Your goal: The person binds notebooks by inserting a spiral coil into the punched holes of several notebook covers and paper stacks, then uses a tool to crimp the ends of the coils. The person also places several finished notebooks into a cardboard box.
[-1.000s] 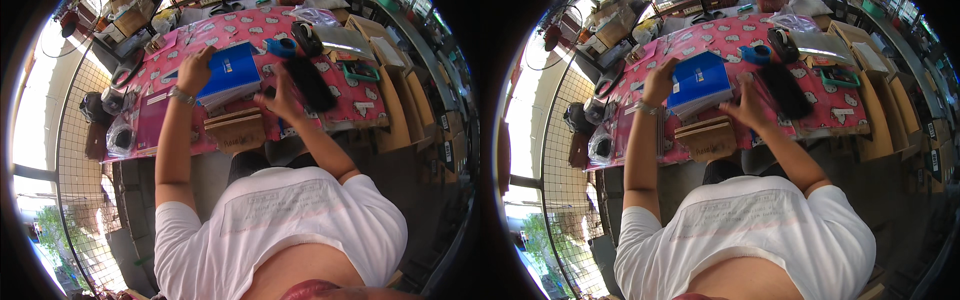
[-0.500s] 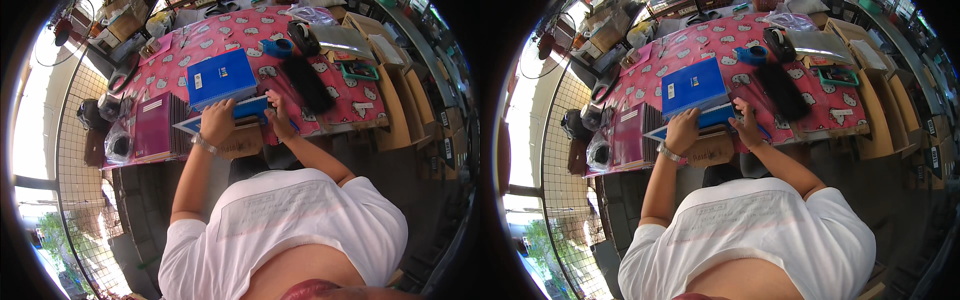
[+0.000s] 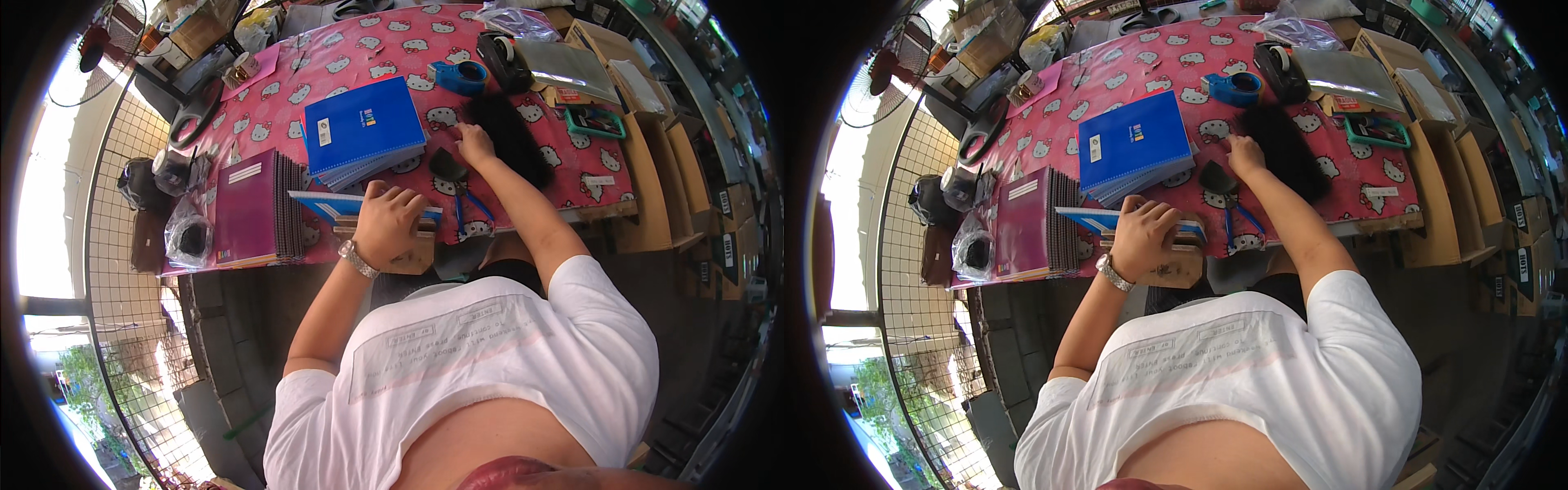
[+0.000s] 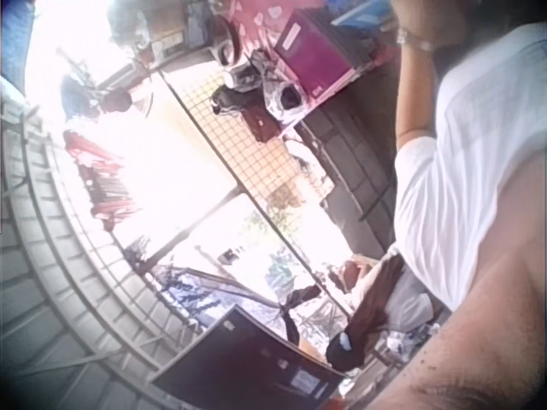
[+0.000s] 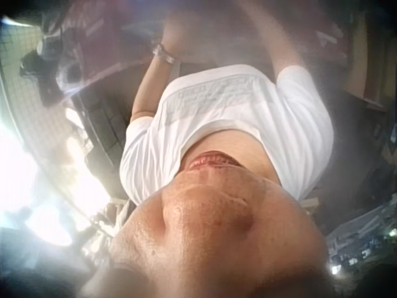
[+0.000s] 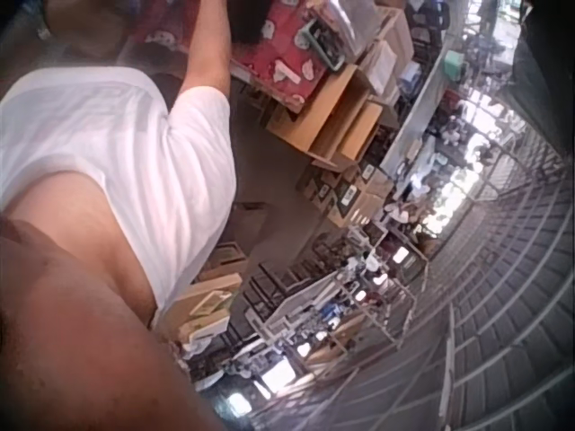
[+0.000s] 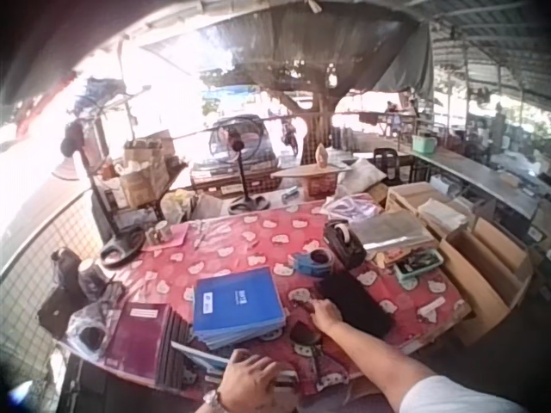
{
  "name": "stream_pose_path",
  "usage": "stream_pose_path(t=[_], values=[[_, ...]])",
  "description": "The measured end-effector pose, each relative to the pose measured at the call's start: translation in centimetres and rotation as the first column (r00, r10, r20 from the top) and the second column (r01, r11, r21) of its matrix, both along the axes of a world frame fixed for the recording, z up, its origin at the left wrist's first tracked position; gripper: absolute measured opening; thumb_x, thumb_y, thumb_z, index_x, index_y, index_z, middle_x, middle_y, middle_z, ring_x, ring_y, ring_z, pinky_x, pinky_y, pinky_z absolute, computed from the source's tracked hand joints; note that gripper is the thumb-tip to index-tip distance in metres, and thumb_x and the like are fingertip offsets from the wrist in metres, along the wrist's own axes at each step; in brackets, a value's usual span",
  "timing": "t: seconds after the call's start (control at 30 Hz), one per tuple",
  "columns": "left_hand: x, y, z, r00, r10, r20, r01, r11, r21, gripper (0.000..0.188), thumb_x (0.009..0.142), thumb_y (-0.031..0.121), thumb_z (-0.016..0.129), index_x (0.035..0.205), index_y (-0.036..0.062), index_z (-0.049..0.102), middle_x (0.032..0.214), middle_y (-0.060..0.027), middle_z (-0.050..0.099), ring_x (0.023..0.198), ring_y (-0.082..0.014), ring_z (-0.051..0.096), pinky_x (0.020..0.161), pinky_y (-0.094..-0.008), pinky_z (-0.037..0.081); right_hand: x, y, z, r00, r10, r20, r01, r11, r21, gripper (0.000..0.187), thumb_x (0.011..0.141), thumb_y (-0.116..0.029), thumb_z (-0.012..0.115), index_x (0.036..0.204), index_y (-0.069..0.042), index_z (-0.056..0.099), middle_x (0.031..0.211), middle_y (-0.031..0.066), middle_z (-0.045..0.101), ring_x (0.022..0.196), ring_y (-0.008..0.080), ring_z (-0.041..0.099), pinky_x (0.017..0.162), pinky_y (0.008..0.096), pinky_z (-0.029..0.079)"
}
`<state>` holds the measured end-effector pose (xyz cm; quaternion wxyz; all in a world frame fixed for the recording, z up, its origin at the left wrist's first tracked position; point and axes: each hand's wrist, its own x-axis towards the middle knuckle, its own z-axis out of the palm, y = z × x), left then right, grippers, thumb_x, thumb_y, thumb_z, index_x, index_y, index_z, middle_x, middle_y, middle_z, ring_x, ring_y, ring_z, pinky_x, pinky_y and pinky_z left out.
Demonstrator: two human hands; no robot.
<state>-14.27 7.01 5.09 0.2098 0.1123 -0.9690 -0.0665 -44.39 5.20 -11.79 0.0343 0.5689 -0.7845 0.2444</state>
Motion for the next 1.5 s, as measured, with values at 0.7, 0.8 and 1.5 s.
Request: stream_pose_path(t=[0.7, 0.8, 1.5], values=[[-2.1, 1.8, -0.6, 0.976, 0.185, -0.118, -0.183, 0.983, 0.028, 0.021, 0.082, 0.027, 0.07, 0.092, 0.0105, 0.062, 0.084, -0.0034, 0.065, 0.081, -0.0235, 0.061, 0.077, -0.0382, 0.04, 8.9, 13.5, 15.4, 0.84, 0.479, 0.255, -0.379, 0.854, -0.357, 0.018, 0.082, -0.011, 0.072, 0.1, -0.015, 0.073, 0.084, -0.0034, 0.063, 0.084, 0.014, 0.058, 0.086, 0.0296, 0.037], [-1.7, 1.5, -0.5, 0.983, 0.153, -0.101, -0.145, 0.986, 0.081, 0.02, 0.081, 0.021, 0.071, 0.095, 0.0092, 0.062, 0.087, -0.0047, 0.065, 0.085, -0.0245, 0.061, 0.08, -0.0385, 0.04, 10.0, 13.2, 16.0, 0.863, 0.463, 0.202, -0.361, 0.845, -0.395, 0.017, 0.08, -0.009, 0.072, 0.095, -0.015, 0.072, 0.084, -0.0028, 0.063, 0.084, 0.0152, 0.059, 0.086, 0.0304, 0.038], [-2.1, 2.8, -0.6, 0.956, 0.214, -0.199, -0.194, 0.974, 0.115, 0.015, 0.076, 0.018, 0.071, 0.088, 0.0101, 0.066, 0.081, -0.0043, 0.067, 0.079, -0.0232, 0.062, 0.089, -0.0392, 0.039, 9.7, 13.2, 16.3, 0.668, 0.602, 0.437, -0.485, 0.798, -0.357, 0.032, 0.081, 0.007, 0.063, 0.109, -0.007, 0.07, 0.084, 0.009, 0.059, 0.075, 0.0218, 0.061, 0.069, 0.0324, 0.05]])
